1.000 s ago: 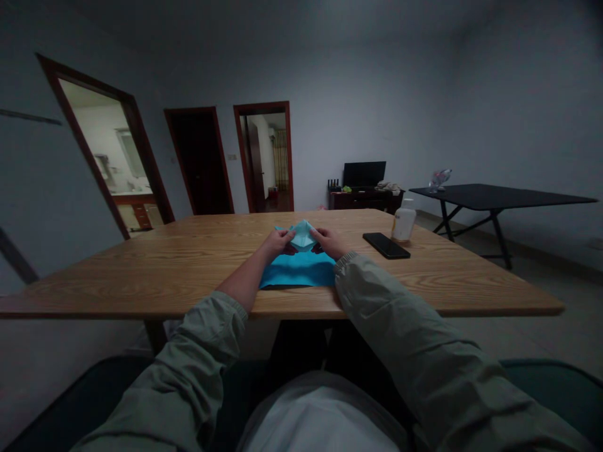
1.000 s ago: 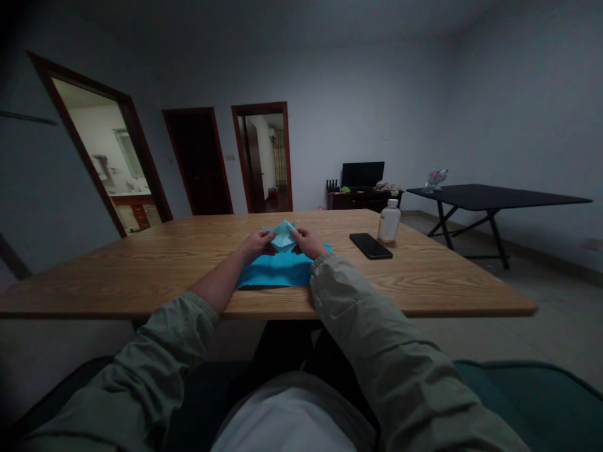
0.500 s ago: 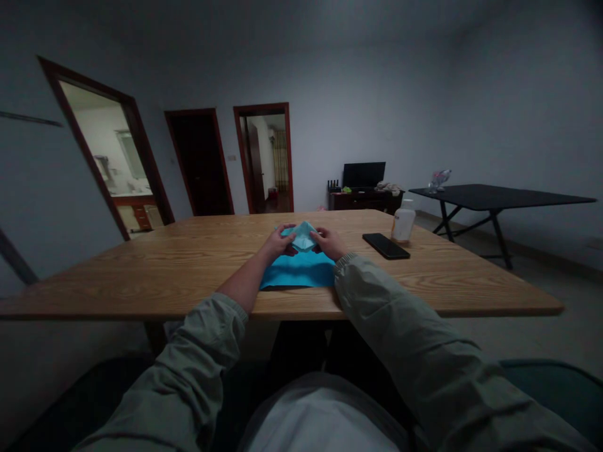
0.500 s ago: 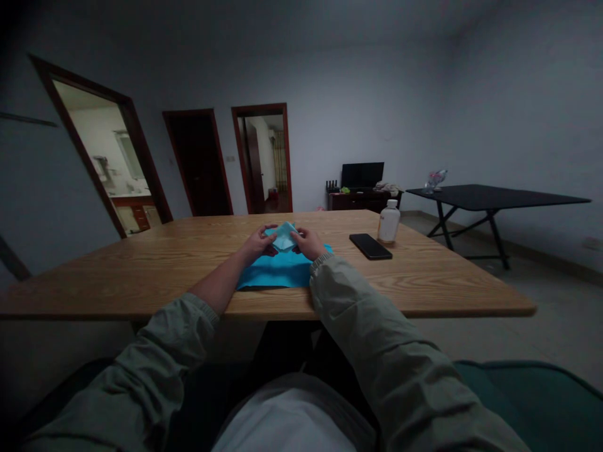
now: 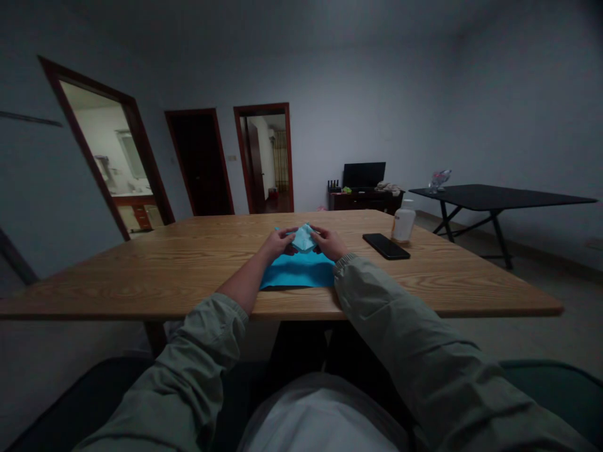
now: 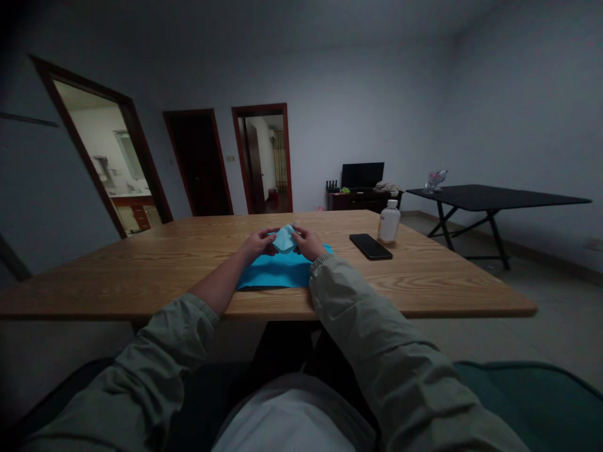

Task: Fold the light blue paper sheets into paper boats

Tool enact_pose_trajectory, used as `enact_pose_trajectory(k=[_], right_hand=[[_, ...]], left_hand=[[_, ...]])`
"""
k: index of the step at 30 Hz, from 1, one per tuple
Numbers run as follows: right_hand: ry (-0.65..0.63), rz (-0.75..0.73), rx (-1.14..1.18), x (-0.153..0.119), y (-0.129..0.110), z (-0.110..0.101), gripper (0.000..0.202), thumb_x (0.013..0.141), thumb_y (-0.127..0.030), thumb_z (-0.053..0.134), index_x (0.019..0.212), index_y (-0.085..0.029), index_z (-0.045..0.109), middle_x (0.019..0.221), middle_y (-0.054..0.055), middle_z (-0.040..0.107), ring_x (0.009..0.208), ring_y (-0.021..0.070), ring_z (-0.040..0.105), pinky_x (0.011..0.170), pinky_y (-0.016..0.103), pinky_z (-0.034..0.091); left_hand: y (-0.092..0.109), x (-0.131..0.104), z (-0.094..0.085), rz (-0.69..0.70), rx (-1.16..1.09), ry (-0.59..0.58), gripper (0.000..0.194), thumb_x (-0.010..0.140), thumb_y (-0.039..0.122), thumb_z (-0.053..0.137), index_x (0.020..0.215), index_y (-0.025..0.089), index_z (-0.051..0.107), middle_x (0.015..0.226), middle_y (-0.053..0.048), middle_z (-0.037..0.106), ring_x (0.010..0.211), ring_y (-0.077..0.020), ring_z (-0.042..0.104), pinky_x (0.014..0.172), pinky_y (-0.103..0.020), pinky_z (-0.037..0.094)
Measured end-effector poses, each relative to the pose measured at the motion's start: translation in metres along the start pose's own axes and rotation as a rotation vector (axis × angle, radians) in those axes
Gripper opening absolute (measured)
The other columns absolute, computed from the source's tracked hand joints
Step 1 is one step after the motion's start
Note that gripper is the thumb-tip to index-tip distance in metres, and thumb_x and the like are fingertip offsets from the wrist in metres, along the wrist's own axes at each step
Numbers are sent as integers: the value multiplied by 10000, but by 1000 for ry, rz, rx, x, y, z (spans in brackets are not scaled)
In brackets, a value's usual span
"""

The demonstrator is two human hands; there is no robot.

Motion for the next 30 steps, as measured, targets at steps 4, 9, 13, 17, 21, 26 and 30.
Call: enact_pose_trajectory(k=[4, 9, 13, 17, 21, 26, 30], right_hand=[[-9, 2, -1, 0, -1, 1, 465, 895, -322, 577, 1321, -137, 557, 576, -42, 589, 424, 76, 532, 382, 171, 432], [-13, 1, 5, 1, 0, 1, 463, 888, -332, 587, 1311, -146, 565, 582, -40, 596, 422, 73, 531, 382, 166, 427], [-5, -13, -56, -1, -2, 1, 449, 879, -327, 590, 1292, -150, 575, 621, -21, 622, 435, 77, 543, 386, 168, 435], [-9, -50, -125, -2, -1, 5, 512, 838, -291, 626, 1332, -194, 530, 805, 17, 681, 463, 69, 557, 415, 170, 455], [-22, -146, -216, -2, -6, 8, 543, 839, -303, 600, 1366, -222, 496, 988, 52, 681, 645, 116, 634, 620, 254, 546], [-38, -396, -395, -13, -30, 16, 594, 781, -350, 673, 1342, -214, 535, 1316, 114, 553, 1230, 247, 505, 1056, 401, 384], [-90, -402, -499, -18, -32, 27, 668, 777, -328, 679, 1401, -212, 473, 1381, 133, 505, 1279, 274, 463, 1086, 417, 339]], left_hand=[[0, -1, -1, -3, 11, 9, 552, 832, 350, 656, 1333, 159, 526, 648, -24, 667, 530, -136, 652, 523, -230, 521], [1, -1, 0, -10, 19, 16, 572, 823, 350, 668, 1338, 146, 524, 648, -27, 670, 513, -133, 642, 516, -230, 515], [3, -3, 0, 1, 23, 19, 561, 818, 349, 669, 1323, 142, 535, 646, -20, 664, 512, -132, 640, 508, -230, 514], [6, -2, -2, 24, 42, 44, 494, 832, 325, 644, 1279, 131, 560, 646, -13, 653, 488, -122, 621, 492, -231, 510], [6, 0, -9, 29, 47, 104, 439, 833, 314, 640, 1229, 140, 570, 675, -9, 654, 470, -110, 607, 475, -226, 503], [5, 0, -18, 27, 55, 187, 359, 837, 309, 636, 1150, 138, 597, 668, -3, 638, 456, -99, 594, 466, -217, 495], [6, 0, -15, 27, 35, 182, 408, 822, 372, 658, 1149, 134, 604, 666, -8, 638, 465, -104, 594, 475, -228, 503]])
Point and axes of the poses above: each hand's wrist, its own x-axis towards the middle knuckle, its own z-axis out of the palm, y = z × x, the point moved 9 cm from there along x, towards the middle knuckle
